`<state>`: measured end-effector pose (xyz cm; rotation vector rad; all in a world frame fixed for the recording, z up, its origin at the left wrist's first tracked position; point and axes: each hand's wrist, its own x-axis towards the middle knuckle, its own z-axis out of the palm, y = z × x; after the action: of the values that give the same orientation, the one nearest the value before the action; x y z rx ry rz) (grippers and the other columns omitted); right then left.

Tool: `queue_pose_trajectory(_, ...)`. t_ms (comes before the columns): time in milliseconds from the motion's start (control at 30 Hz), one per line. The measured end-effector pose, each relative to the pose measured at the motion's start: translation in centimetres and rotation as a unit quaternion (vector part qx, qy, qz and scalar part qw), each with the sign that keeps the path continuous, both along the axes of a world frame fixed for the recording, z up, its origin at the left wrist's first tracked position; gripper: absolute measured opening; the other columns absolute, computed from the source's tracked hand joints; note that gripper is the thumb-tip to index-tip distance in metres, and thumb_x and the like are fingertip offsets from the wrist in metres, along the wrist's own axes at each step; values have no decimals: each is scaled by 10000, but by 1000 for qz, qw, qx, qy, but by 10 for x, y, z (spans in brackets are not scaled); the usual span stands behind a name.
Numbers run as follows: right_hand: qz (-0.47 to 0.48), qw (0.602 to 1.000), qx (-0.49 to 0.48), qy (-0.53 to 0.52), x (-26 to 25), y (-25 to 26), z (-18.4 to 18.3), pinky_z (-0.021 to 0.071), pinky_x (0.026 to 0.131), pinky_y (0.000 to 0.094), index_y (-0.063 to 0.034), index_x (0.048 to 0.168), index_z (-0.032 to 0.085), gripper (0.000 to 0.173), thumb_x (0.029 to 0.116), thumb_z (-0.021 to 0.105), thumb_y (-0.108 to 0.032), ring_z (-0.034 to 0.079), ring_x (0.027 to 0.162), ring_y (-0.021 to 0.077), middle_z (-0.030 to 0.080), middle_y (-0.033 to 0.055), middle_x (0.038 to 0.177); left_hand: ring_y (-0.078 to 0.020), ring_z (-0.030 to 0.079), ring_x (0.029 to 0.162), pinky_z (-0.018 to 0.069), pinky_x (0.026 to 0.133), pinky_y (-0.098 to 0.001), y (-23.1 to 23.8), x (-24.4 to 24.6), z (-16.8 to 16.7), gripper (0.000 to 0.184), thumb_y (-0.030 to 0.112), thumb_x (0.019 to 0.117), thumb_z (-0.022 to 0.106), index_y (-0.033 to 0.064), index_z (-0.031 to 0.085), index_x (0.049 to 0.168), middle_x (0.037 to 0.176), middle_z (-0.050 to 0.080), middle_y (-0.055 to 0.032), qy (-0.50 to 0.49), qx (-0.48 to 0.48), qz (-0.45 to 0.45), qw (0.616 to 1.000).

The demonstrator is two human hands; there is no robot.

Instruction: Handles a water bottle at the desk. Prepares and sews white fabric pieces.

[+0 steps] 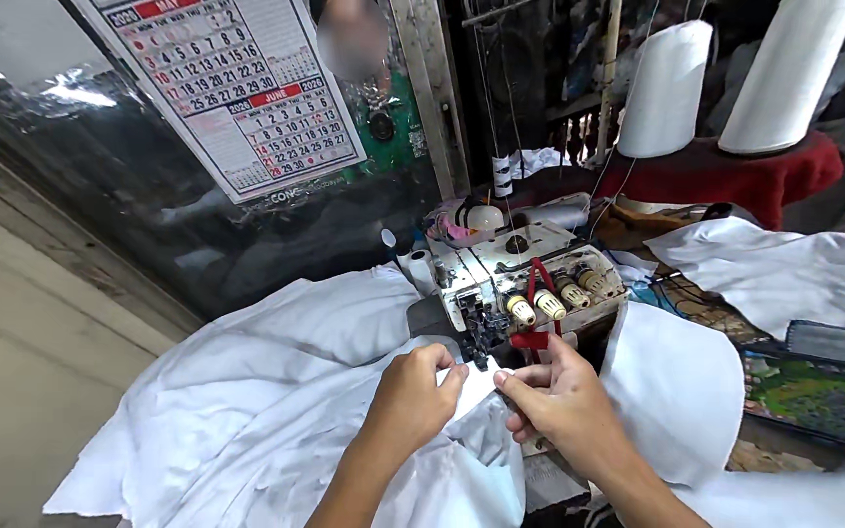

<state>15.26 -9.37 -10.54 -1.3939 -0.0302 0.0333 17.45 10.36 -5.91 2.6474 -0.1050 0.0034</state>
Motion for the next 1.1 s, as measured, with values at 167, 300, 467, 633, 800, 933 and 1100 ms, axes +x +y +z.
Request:
queue_pose_trajectory(167,-17,1000,4,-1,-5,2,-3,618,435,378,-134,1343,508,539,892,803,-144,696,517,273,749,122,831,-110,616,660,534,624,-362,14,4,11,228,419,993,640,198,690,964,742,646,32,37,-16,-79,996)
queue_pose_trajectory(300,-43,999,11,14,-2,9,-3,605,421,365,-113,1274,535,500,862,817,-122,694,512,260,751,107,816,-132,604,584,529,572,-336,29,14,28,277,329,997,672,193,615,1232,694,644,-3,90,-62,-142,984)
queue_pose_trajectory(467,-4,1000,22,-2,-22,7,-2,620,440,378,-86,1318,487,471,926,746,-117,704,555,264,745,109,903,-202,649,623,562,552,-345,43,7,52,245,186,1051,565,166,562,1295,790,678,-91,59,-195,-113,972)
queue_pose_trajectory(633,223,974,36,-6,-68,5,3,658,659,431,-26,1231,620,252,1079,535,-209,759,769,274,764,132,993,-105,510,488,445,435,-294,40,-46,33,183,167,1005,500,138,575,1169,655,580,25,-251,-166,9,954)
queue_pose_trajectory(800,209,963,168,39,-77,29,1,631,779,404,0,1217,626,280,1084,515,-220,733,850,210,734,115,984,-58,638,690,560,607,-229,-1,-141,-7,242,118,1004,597,-42,542,1177,843,673,-57,-299,-209,-67,929)
queue_pose_trajectory(933,134,985,97,-51,-79,21,-21,634,773,357,23,1105,693,166,1022,620,-101,728,845,185,739,109,973,-128,679,777,597,640,-303,-7,-133,-34,354,180,1030,590,-55,575,1294,1019,695,-82,-116,-339,-18,933)
queue_pose_trajectory(1100,64,993,-19,-100,-82,5,-36,646,678,340,-42,1092,726,164,952,729,-127,732,782,185,749,64,956,-141,688,651,609,575,-289,-11,-122,-47,87,91,960,702,30,736,1011,832,732,-39,-109,-371,-18,922)
